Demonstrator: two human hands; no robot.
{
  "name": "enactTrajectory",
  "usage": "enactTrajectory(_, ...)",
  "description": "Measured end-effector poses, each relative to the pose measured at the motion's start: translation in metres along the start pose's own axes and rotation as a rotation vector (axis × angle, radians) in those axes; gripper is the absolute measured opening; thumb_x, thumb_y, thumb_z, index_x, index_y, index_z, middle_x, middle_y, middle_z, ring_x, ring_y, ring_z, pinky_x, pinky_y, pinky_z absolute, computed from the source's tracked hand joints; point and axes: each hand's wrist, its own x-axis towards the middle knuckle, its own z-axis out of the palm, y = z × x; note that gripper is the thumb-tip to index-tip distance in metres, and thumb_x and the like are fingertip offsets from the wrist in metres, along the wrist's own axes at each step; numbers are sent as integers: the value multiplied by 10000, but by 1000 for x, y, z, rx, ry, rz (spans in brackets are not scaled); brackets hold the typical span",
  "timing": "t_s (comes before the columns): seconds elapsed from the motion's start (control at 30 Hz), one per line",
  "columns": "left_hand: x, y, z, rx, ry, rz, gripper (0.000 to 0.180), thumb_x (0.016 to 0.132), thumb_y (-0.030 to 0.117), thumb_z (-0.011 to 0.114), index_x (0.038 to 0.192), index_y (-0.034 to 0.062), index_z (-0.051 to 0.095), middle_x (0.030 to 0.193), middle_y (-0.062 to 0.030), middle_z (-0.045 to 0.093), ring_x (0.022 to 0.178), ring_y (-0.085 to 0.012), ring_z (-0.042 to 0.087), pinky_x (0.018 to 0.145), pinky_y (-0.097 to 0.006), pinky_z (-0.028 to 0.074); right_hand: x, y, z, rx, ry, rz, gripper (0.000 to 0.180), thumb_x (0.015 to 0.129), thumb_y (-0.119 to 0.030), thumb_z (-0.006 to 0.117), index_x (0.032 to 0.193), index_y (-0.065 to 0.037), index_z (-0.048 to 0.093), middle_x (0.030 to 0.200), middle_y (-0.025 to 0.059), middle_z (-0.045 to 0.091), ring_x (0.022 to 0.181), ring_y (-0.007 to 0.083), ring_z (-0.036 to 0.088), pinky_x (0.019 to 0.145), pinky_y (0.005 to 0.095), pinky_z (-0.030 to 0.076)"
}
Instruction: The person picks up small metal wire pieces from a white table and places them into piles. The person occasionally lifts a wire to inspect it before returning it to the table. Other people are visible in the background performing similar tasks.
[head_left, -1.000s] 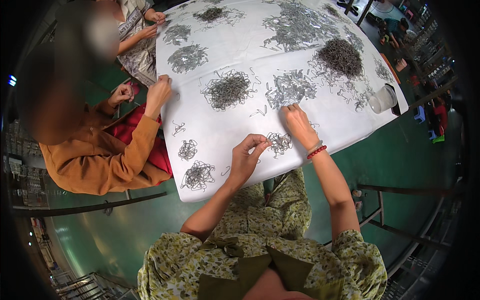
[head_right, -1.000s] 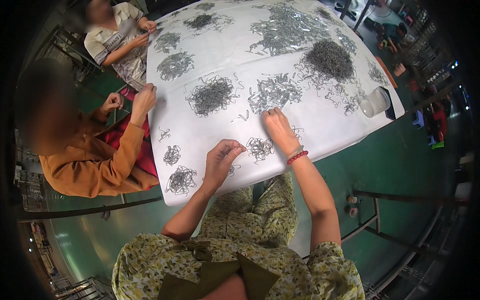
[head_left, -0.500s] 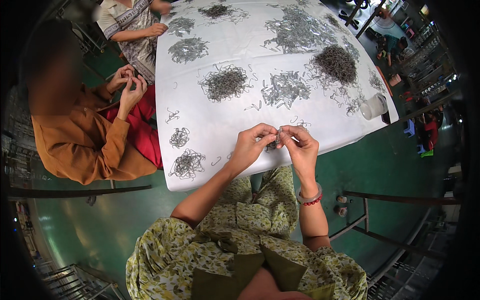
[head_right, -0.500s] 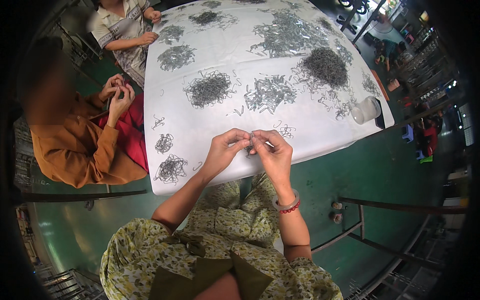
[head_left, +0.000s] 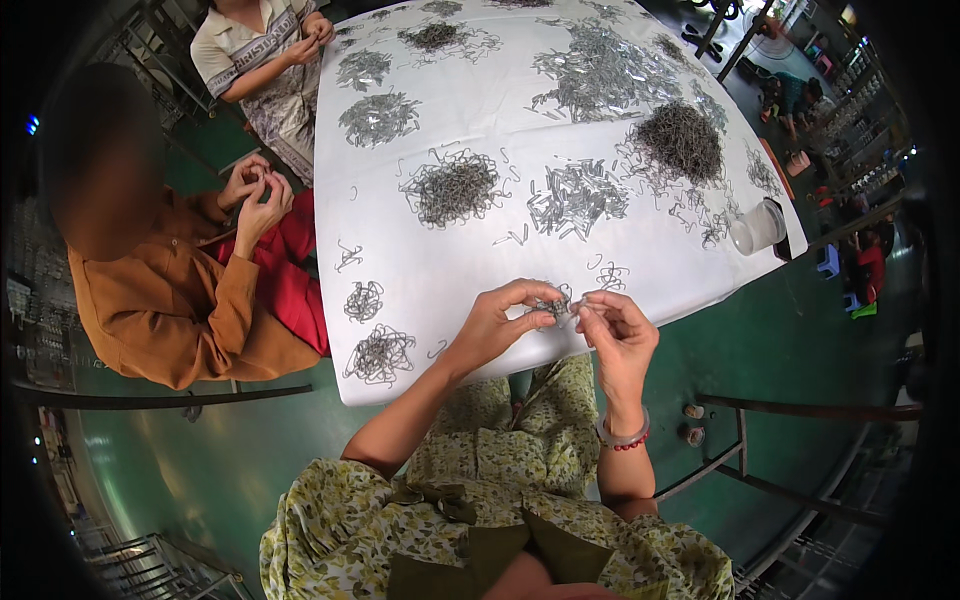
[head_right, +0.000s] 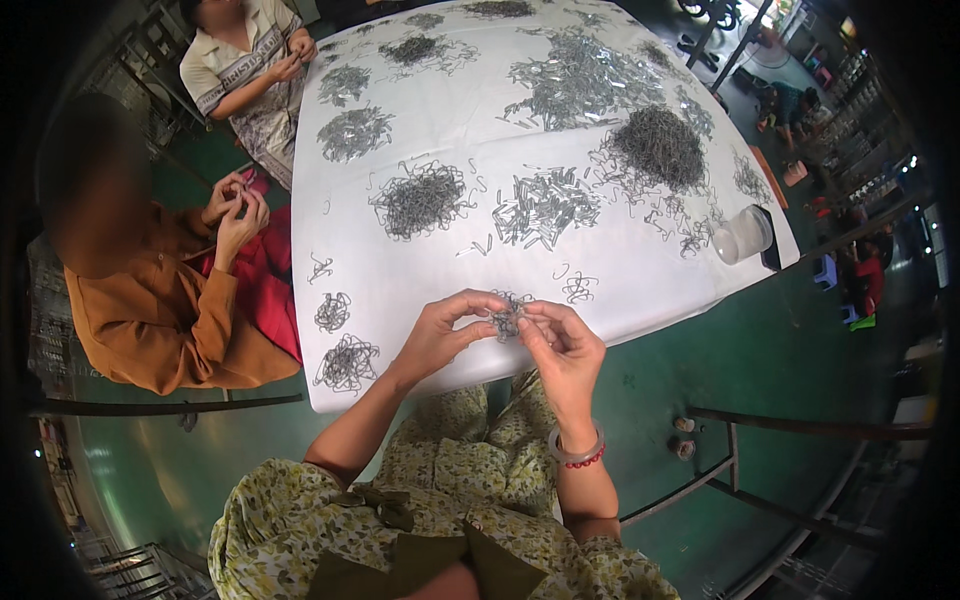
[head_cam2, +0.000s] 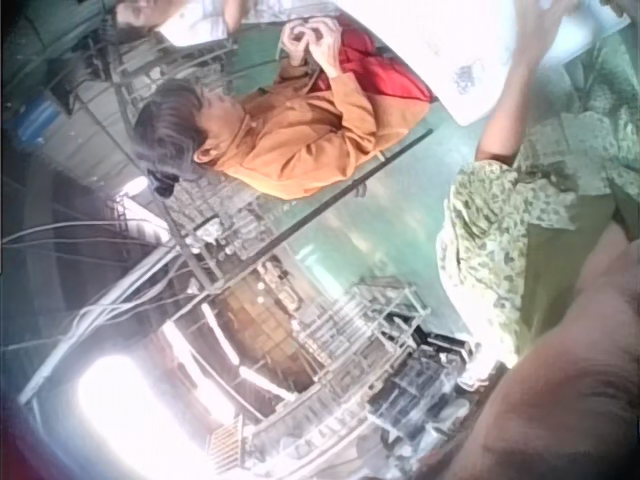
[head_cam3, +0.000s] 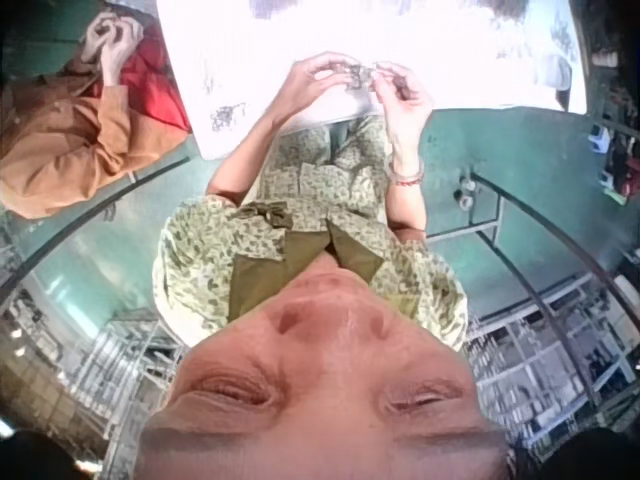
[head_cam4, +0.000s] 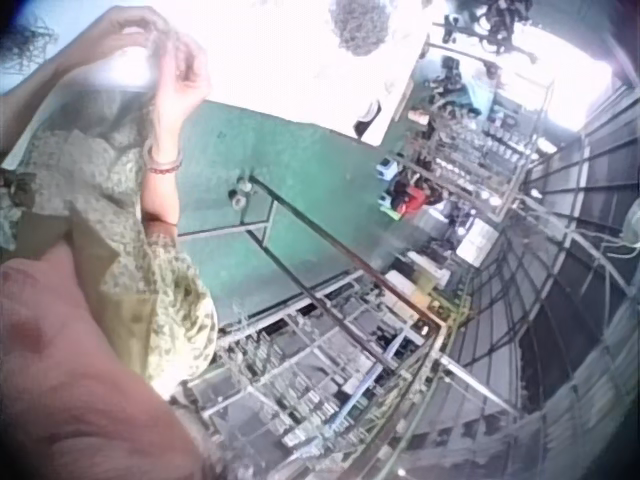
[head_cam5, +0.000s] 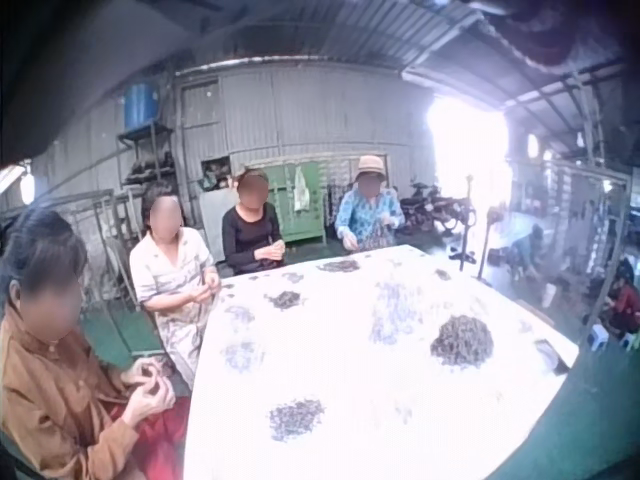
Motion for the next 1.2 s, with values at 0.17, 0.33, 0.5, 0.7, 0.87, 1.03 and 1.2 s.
enactTrajectory(0.17, 94, -27, -55, 436, 216, -47, 229, 862, 204, 653, 985, 14, 683, 921, -91, 673, 877, -197, 619, 756, -304, 476, -7, -19, -14, -76, 134, -89, 232, 807, 108, 646, 1035, 69, 625, 875, 77, 648, 780, 106, 619, 699, 218, 497)
enactTrajectory(0.33, 174, -98, -88, 1236, 215, 8, 230, 819, 219, 659, 816, -6, 705, 876, -189, 652, 831, -337, 618, 727, -415, 504, -28, -15, -43, -201, 174, -175, 185, 768, 131, 660, 939, 60, 656, 844, 106, 654, 754, 122, 603, 662, 228, 468)
enactTrajectory(0.5, 187, -124, -82, 1504, 183, 75, 194, 852, 174, 595, 810, -1, 669, 906, -200, 625, 888, -355, 601, 763, -439, 507, -54, -27, -64, -278, 243, -150, 134, 764, 133, 655, 875, 59, 666, 825, 115, 656, 740, 142, 596, 643, 240, 461)
enactTrajectory(0.7, 176, -87, -66, 1250, 244, 177, 131, 891, 114, 512, 955, 8, 554, 917, -194, 610, 893, -354, 585, 758, -449, 477, -69, -21, -69, -287, 268, -126, 117, 784, 116, 646, 875, 49, 675, 835, 114, 656, 759, 154, 597, 664, 242, 466)
enactTrajectory(0.87, 120, -72, 4, 842, -39, 200, 98, 897, 91, 515, 939, 12, 557, 909, -184, 603, 891, -345, 582, 796, -427, 462, -72, -20, -57, -251, 243, -162, 109, 793, 104, 645, 875, 39, 677, 846, 106, 656, 772, 150, 594, 673, 243, 466)
enactTrajectory(1.03, 85, -87, 58, 870, -279, 148, 153, 884, 151, 568, 964, 25, 603, 925, -167, 612, 920, -339, 586, 785, -433, 483, -77, -16, -48, -225, 215, -146, 100, 795, 91, 652, 872, 32, 677, 847, 101, 656, 767, 147, 589, 673, 245, 463)
enactTrajectory(1.2, 126, -82, 35, 889, -67, 255, 175, 853, 168, 611, 968, 47, 665, 917, -147, 630, 900, -335, 593, 769, -422, 488, -80, -13, -47, -275, 167, -197, 109, 798, 91, 646, 885, 33, 677, 850, 105, 662, 754, 150, 596, 656, 241, 465)
